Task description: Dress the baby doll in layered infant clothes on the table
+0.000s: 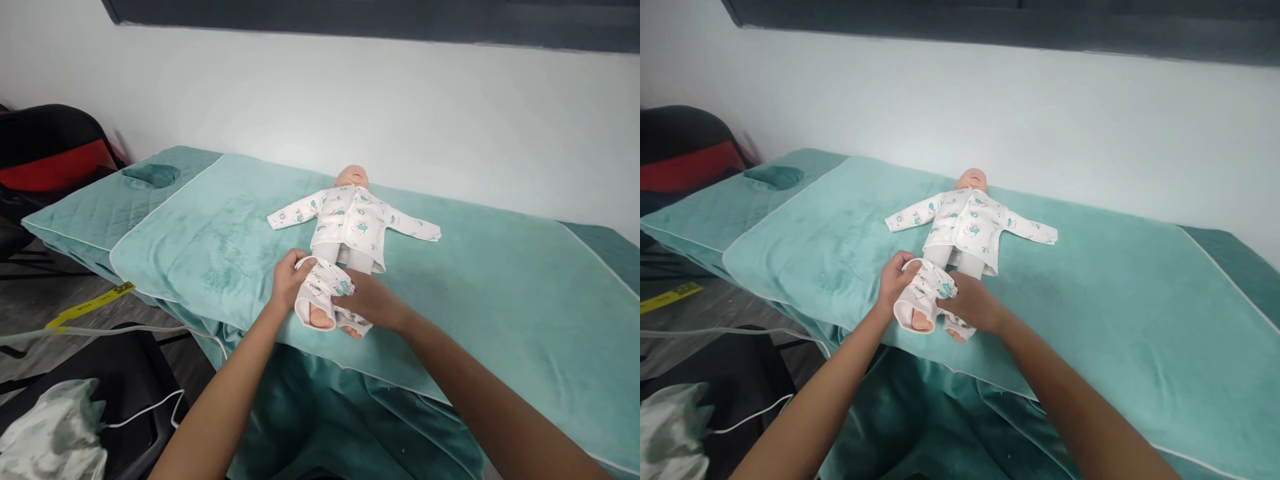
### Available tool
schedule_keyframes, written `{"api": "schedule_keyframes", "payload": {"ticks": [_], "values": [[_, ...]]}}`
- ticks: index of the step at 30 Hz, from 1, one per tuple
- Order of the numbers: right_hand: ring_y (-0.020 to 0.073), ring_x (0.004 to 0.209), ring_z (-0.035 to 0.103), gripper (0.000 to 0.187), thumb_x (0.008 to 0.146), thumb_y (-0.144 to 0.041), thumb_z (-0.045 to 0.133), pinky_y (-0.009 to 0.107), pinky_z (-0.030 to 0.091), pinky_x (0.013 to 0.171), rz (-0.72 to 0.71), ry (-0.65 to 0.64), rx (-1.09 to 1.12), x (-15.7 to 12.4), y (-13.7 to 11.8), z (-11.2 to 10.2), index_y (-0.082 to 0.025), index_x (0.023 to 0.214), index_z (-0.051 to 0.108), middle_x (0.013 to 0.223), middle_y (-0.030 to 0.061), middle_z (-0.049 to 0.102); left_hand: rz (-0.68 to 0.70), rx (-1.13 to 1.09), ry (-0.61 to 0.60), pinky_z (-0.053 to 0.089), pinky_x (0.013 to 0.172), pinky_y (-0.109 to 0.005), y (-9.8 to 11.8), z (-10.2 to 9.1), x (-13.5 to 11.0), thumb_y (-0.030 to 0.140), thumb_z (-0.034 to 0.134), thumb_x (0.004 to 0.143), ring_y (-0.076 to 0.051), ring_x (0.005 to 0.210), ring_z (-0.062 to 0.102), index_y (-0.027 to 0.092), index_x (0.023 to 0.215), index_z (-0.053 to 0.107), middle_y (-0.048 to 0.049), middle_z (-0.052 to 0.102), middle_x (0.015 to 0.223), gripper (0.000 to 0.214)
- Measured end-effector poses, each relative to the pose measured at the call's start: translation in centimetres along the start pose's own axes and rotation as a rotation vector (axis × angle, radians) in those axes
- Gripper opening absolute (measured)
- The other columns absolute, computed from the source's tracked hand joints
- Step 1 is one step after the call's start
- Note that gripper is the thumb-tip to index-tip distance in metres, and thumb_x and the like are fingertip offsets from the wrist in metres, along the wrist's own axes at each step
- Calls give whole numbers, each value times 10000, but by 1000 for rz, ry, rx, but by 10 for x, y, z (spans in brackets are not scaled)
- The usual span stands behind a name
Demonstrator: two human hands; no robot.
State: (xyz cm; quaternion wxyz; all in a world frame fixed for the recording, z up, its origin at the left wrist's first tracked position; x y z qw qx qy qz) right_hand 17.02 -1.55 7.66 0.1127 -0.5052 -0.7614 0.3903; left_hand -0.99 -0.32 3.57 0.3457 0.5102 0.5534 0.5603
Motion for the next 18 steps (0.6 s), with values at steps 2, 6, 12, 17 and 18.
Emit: {"api": "schedule_keyframes", "payload": {"ticks": [2, 6, 12, 17, 18], "values": [[224, 880, 620, 182, 823, -309, 611, 299, 399, 703, 25, 36, -59, 2, -1, 2, -191, 956, 573, 965, 43, 691, 0, -29, 10, 380, 645, -250, 1, 3, 5, 433, 623, 804, -138, 652, 475, 199, 691, 570, 22, 551, 652, 265], [220, 879, 604, 81, 853, -263, 559, 294, 344, 651, 47, 126, -320, 5, -10, 2, -205, 904, 534, 953, 50, 673, -21, -88, 21, 345, 601, -248, 2, 11, 15, 505, 522, 893, -122, 616, 389, 198, 618, 470, 32, 438, 598, 416], [248, 1012, 572, 88, 916, -297, 492, 314, 323, 651, 45, 263, -570, 10, -12, -9, -215, 930, 520, 1067, 73, 629, -71, -193, -11, 328, 592, -254, -6, 12, 41, 494, 564, 866, -114, 596, 380, 189, 601, 501, 34, 433, 580, 409], [237, 1019, 572, 159, 899, -338, 522, 313, 375, 712, 95, 313, -436, 15, 4, -11, -228, 1011, 550, 1126, 63, 635, -158, -354, -88, 292, 552, -255, -19, 12, 58, 494, 617, 818, -99, 548, 354, 177, 630, 551, 45, 425, 567, 374], [239, 1036, 571, 171, 889, -328, 534, 314, 384, 737, 85, 325, -406, 16, 7, -11, -230, 1028, 558, 1136, 64, 638, -172, -367, -95, 282, 545, -255, -20, 13, 60, 487, 631, 808, -96, 541, 348, 176, 629, 548, 48, 418, 562, 368]]}}
Point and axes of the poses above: each hand's wrist, its own x-axis towards the middle knuckle, its own z-axis out of the palm, y = z × x, the point moved 4 cm from there along x, towards the middle knuckle
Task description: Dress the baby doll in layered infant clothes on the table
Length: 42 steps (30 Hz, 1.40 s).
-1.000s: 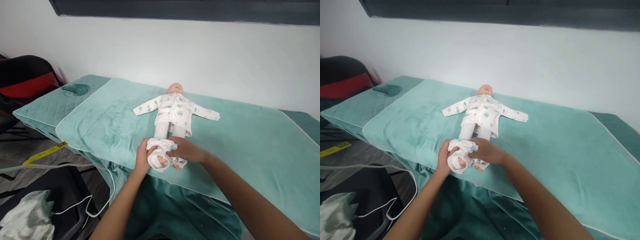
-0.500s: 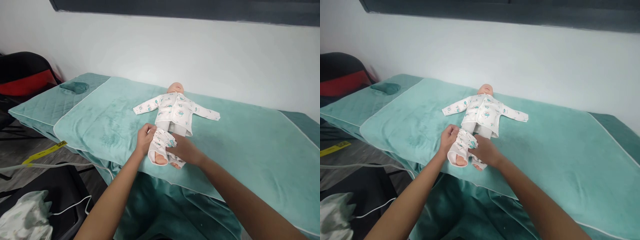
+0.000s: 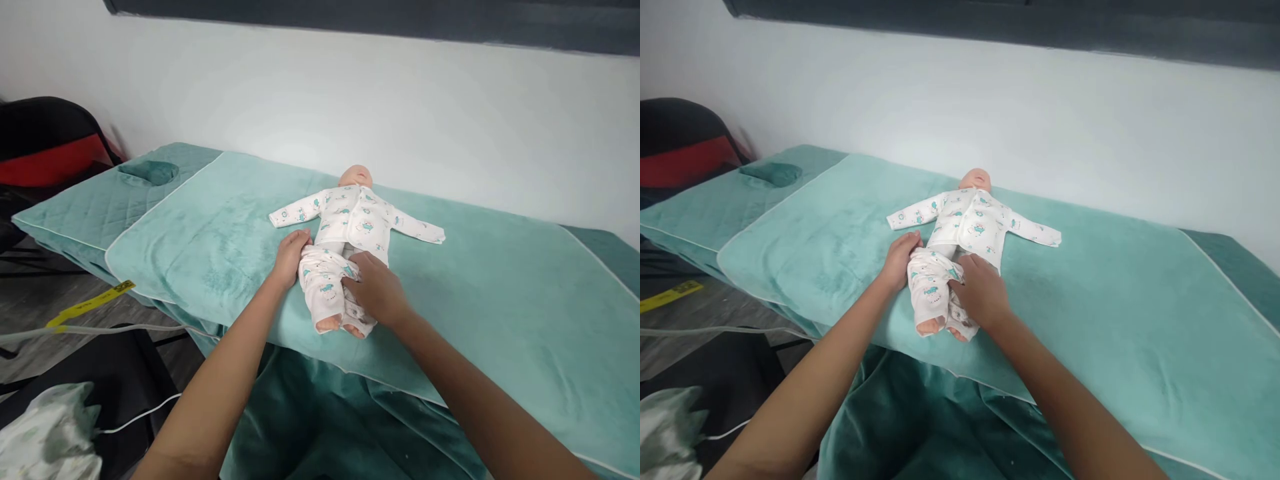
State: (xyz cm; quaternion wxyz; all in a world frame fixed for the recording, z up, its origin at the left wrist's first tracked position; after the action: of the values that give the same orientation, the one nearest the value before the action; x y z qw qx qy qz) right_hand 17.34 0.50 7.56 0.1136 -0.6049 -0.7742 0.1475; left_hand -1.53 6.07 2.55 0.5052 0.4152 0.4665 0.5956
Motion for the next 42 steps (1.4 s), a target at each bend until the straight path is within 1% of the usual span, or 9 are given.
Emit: {"api": "schedule_keyframes", "payload": {"ticks": [3, 9, 16, 21, 26, 32, 35, 39, 42], "values": [[234, 1000, 587, 184, 863, -319, 562, 325, 408, 794, 2, 49, 148, 5, 8, 2, -231, 1024, 582, 1093, 55, 662, -27, -16, 19, 267, 544, -254, -1, 4, 8, 460, 644, 804, -92, 534, 337, 177, 633, 539, 53, 412, 550, 348], [224, 969, 597, 247, 808, -309, 594, 339, 440, 846, 74, 341, 488, 12, 30, -8, -217, 1037, 599, 1054, 54, 675, -26, 30, 57, 279, 570, -248, -1, 14, 19, 448, 664, 800, -91, 558, 340, 178, 639, 525, 56, 416, 563, 344], [191, 864, 589, 300, 916, -478, 494, 317, 466, 796, 13, 258, 683, 7, 34, -2, -212, 1020, 587, 958, 47, 657, 29, 134, -28, 290, 587, -239, -8, 14, 12, 357, 696, 758, -96, 572, 341, 192, 765, 581, 69, 410, 603, 201], [173, 755, 567, 295, 864, -392, 594, 299, 443, 669, 15, 316, 305, 25, 32, -8, -218, 1101, 570, 986, 44, 617, 57, 174, -141, 325, 623, -235, -8, 14, 12, 256, 670, 749, -105, 624, 405, 205, 907, 608, 61, 424, 671, 177], [252, 924, 557, 134, 891, -301, 600, 321, 388, 633, -106, 415, -160, 35, 15, -6, -224, 998, 623, 1063, 97, 610, 86, 203, -256, 336, 620, -226, -9, 15, 11, 152, 658, 699, -107, 643, 396, 223, 1023, 618, 60, 385, 699, 334], [277, 960, 524, 113, 913, -239, 538, 389, 403, 766, -153, 565, -128, 37, 10, -10, -215, 827, 608, 1014, 108, 644, 274, 410, -98, 428, 714, -257, -7, 13, 6, 210, 650, 784, -135, 772, 512, 213, 979, 646, 0, 548, 862, 195], [203, 792, 545, 155, 903, -361, 559, 347, 429, 718, 8, 667, 307, 33, 43, -22, -221, 837, 562, 826, 34, 613, 367, 548, -23, 446, 733, -278, -7, 12, 2, 265, 614, 846, -151, 796, 542, 209, 943, 650, -19, 586, 882, 117], [134, 685, 544, 269, 811, -474, 600, 282, 461, 639, 331, 876, 998, 9, 126, -26, -234, 860, 488, 759, -39, 526, 395, 612, 15, 453, 731, -283, -10, 11, 3, 245, 569, 870, -159, 797, 561, 209, 985, 645, -23, 615, 880, 143], [118, 646, 519, 268, 753, -437, 617, 252, 436, 582, 484, 936, 980, -15, 173, -18, -237, 862, 475, 760, -46, 507, 381, 614, 20, 442, 717, -276, -11, 14, 7, 198, 555, 849, -160, 791, 566, 210, 985, 644, -18, 628, 875, 163]]}}
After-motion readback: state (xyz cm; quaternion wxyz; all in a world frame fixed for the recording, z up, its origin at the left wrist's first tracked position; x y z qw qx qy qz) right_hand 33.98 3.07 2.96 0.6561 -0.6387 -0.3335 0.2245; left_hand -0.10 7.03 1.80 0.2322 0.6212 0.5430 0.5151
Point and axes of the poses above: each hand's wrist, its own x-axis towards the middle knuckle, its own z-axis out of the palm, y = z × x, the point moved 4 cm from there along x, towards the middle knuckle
